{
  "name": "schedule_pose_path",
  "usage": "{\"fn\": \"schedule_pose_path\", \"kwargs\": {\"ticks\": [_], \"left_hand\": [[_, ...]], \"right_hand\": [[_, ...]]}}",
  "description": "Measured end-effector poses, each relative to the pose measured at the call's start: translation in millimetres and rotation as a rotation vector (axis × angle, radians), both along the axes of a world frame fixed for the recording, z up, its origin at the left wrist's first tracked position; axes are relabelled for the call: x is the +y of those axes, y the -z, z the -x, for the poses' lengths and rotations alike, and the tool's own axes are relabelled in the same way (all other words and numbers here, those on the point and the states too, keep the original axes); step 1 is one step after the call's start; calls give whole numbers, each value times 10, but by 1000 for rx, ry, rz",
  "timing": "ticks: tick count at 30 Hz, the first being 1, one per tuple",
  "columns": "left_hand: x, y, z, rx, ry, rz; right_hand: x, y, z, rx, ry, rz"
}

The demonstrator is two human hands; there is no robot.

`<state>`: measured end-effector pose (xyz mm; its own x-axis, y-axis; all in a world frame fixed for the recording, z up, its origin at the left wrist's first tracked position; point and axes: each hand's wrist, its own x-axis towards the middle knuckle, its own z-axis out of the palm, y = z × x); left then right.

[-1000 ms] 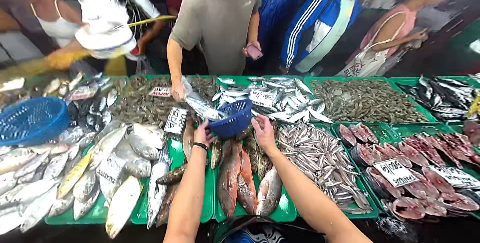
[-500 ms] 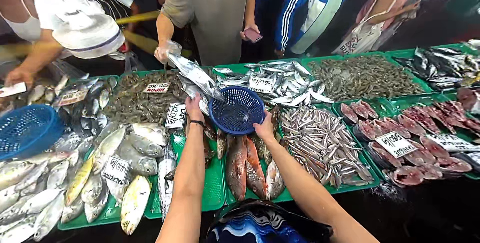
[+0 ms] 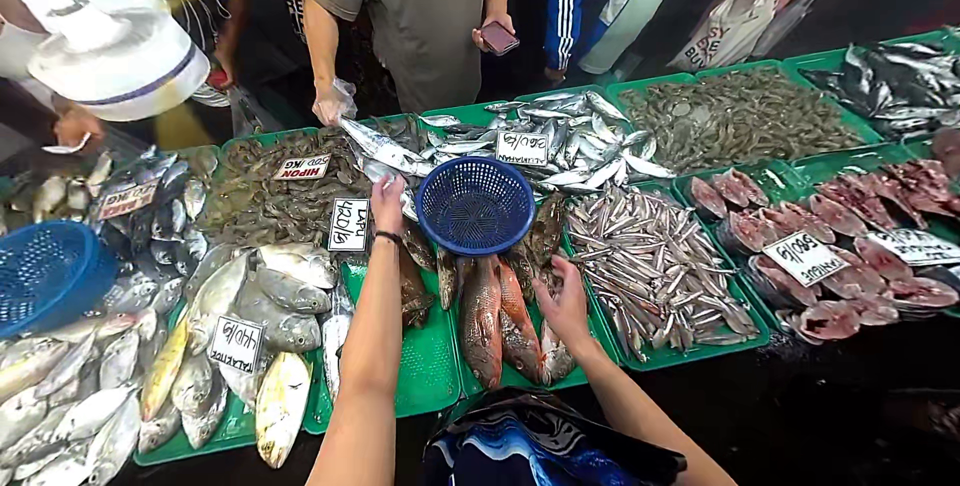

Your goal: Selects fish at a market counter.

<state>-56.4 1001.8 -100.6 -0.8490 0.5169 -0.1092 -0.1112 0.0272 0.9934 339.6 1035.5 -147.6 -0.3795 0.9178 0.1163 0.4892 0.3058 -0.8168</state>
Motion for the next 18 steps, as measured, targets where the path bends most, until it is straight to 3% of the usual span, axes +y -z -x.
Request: {"fn": "schedule_pose_path", "kwargs": {"ticks": [3,6,10,14,18], "left_hand": [[-693,271,-437,173,115,127],[-1397,567,-853,313,5,214],[-2178,771,-1524,538,-134,386],[-2736,1048,-2027,741,-64,473],[-3000,1377,-2230,797,-7,500]], "right_hand": [[-325,142,-448,-47,-2,-164],[-534,357,-935,-122,36,-328],[-613,543,-1418,-257,199,-387],[-466,733,-1651,-343,304,-436],[-232,887,-1659,-397,312,-508]]}}
